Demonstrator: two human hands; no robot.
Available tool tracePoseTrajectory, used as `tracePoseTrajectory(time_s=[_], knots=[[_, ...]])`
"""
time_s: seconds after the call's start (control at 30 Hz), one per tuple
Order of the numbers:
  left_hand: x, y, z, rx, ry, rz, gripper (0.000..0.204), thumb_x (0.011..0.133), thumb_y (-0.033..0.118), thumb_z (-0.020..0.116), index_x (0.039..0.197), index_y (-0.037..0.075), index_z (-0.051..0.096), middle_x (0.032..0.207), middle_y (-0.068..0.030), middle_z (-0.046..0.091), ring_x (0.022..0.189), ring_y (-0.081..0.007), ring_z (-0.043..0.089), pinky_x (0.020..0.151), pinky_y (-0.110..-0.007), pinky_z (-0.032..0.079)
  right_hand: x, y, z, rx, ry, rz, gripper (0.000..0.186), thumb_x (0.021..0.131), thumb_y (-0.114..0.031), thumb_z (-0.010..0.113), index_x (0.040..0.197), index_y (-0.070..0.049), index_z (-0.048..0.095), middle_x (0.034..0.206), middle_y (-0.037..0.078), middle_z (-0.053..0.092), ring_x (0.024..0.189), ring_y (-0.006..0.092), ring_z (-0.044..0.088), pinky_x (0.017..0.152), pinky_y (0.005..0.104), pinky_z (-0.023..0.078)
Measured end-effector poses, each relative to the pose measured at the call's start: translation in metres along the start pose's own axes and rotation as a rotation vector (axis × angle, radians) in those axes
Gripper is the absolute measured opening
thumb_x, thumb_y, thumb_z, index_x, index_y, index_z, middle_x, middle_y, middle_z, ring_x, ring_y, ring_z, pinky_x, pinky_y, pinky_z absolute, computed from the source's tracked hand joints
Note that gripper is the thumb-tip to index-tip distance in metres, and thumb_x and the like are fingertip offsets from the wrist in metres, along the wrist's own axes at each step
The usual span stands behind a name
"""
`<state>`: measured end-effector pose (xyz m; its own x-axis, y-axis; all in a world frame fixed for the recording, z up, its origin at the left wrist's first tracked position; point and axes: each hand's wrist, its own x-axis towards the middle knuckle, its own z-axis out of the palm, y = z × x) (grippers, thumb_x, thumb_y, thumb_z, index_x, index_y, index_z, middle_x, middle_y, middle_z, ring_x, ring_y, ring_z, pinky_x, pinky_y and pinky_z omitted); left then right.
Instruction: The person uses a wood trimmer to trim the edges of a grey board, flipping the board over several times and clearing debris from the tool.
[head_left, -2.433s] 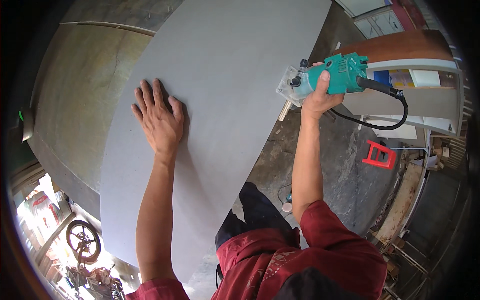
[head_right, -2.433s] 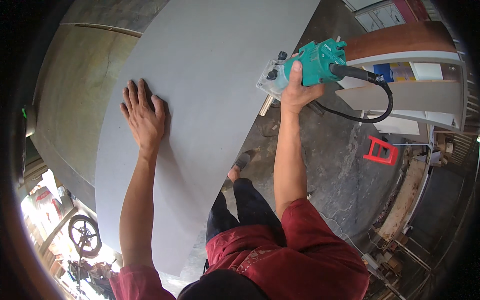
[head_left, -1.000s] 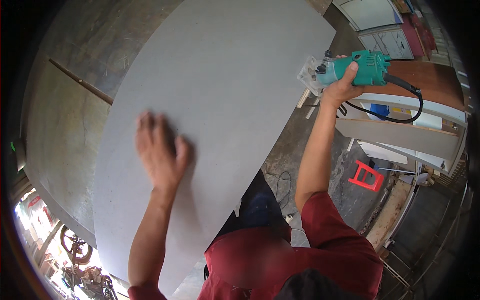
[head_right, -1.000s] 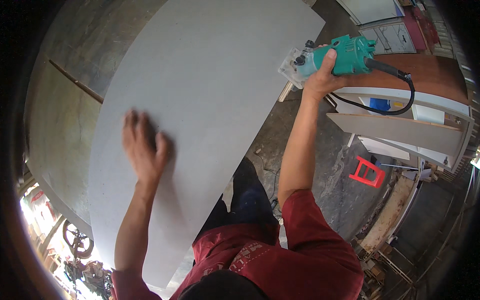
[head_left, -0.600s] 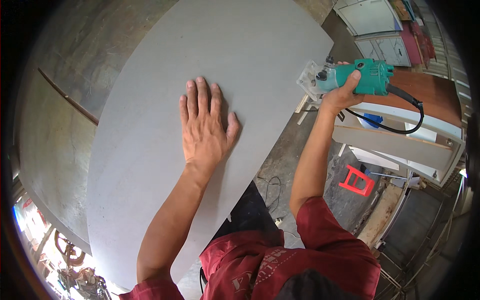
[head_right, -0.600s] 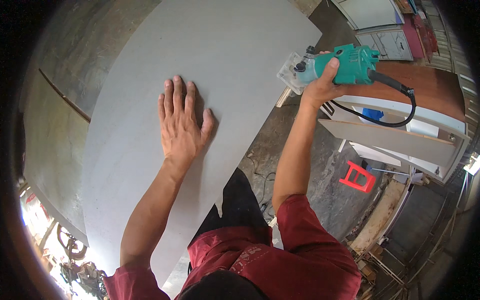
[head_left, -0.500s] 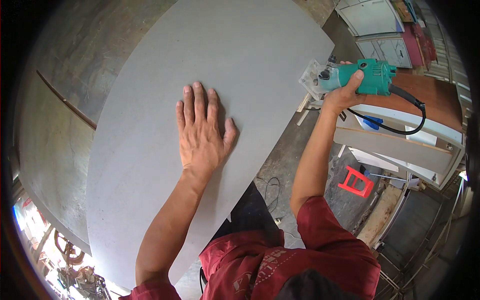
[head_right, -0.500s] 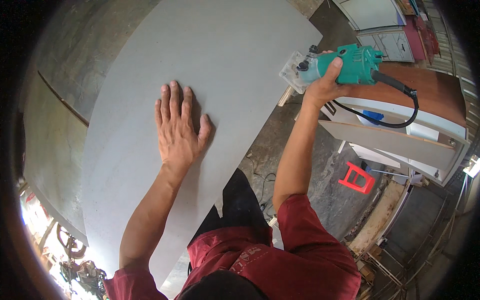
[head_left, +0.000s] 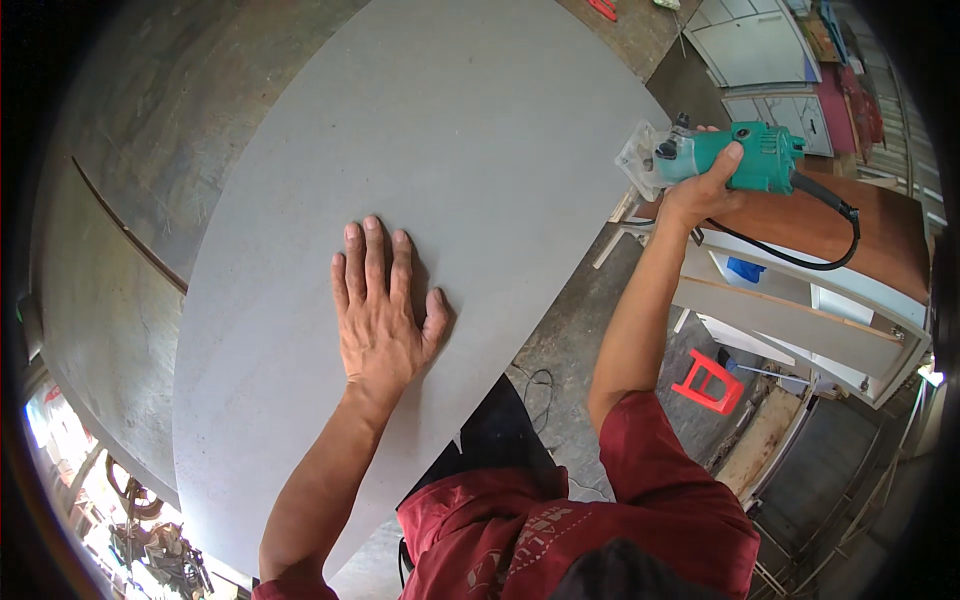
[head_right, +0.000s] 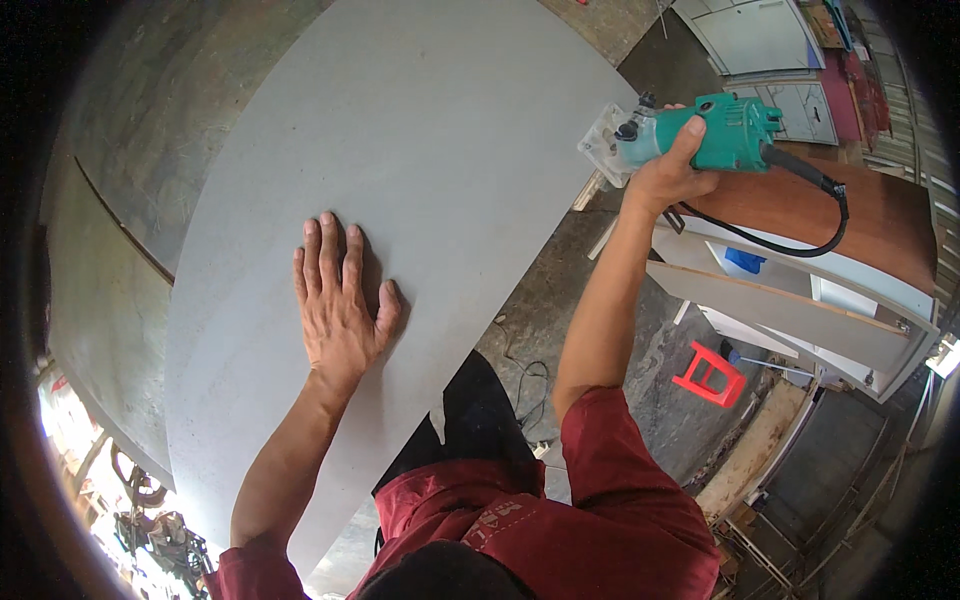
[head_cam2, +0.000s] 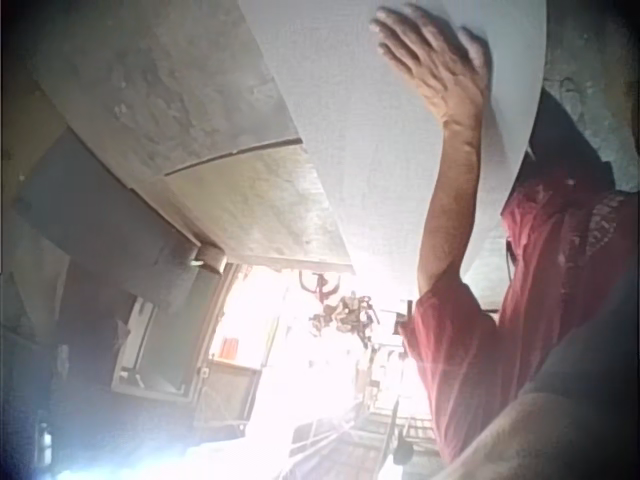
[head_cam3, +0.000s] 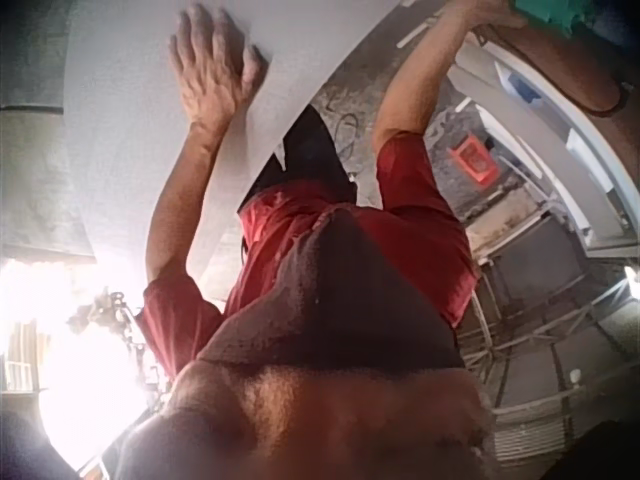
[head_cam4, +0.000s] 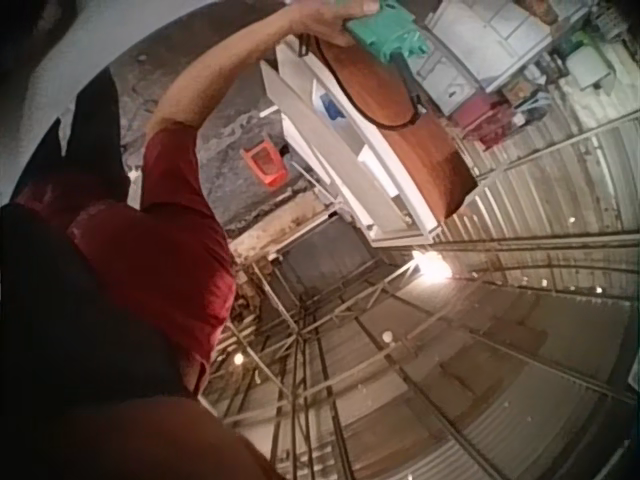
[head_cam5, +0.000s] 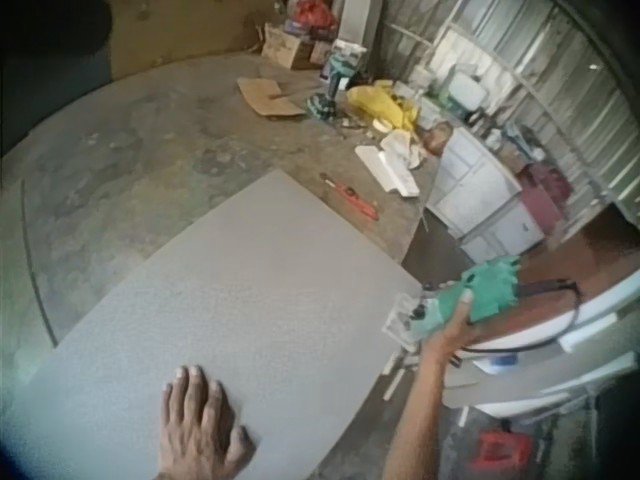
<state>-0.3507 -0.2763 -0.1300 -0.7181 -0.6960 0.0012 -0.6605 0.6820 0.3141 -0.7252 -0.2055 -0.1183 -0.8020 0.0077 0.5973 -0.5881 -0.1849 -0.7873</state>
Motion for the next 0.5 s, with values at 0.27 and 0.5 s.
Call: tracePoseTrajectory(time_s=[0.27,0.5], knots=[[0.001,0.002,-0.002,-0.005,-0.031,-0.011,0.07,0.089,0.03,0.056,0.151,0.002,0.038,0.162,-0.0224,0.025,0.153,-0.0386,0.017,0.123,-0.054,0.014,0.026,0.019,0.008,0.01,0.027,0.009,0.061,0.089,-0.039,0.072,0.105,0.019,0.06,0.095,0.025,0.068,0.081,0.0301,0.069,0.073,0.0405,0.06],[0.0,0.001,0.001,-0.011,-0.021,0.002,0.07,0.09,0.031,0.055,0.152,0.003,0.036,0.162,-0.0228,0.024,0.153,-0.0395,0.017,0.123,-0.055,0.015,0.04,0.032,0.009,-0.003,0.026,-0.026,0.06,0.089,-0.039,0.072,0.104,0.018,0.06,0.094,0.026,0.068,0.079,0.0298,0.07,0.071,0.0397,0.06]])
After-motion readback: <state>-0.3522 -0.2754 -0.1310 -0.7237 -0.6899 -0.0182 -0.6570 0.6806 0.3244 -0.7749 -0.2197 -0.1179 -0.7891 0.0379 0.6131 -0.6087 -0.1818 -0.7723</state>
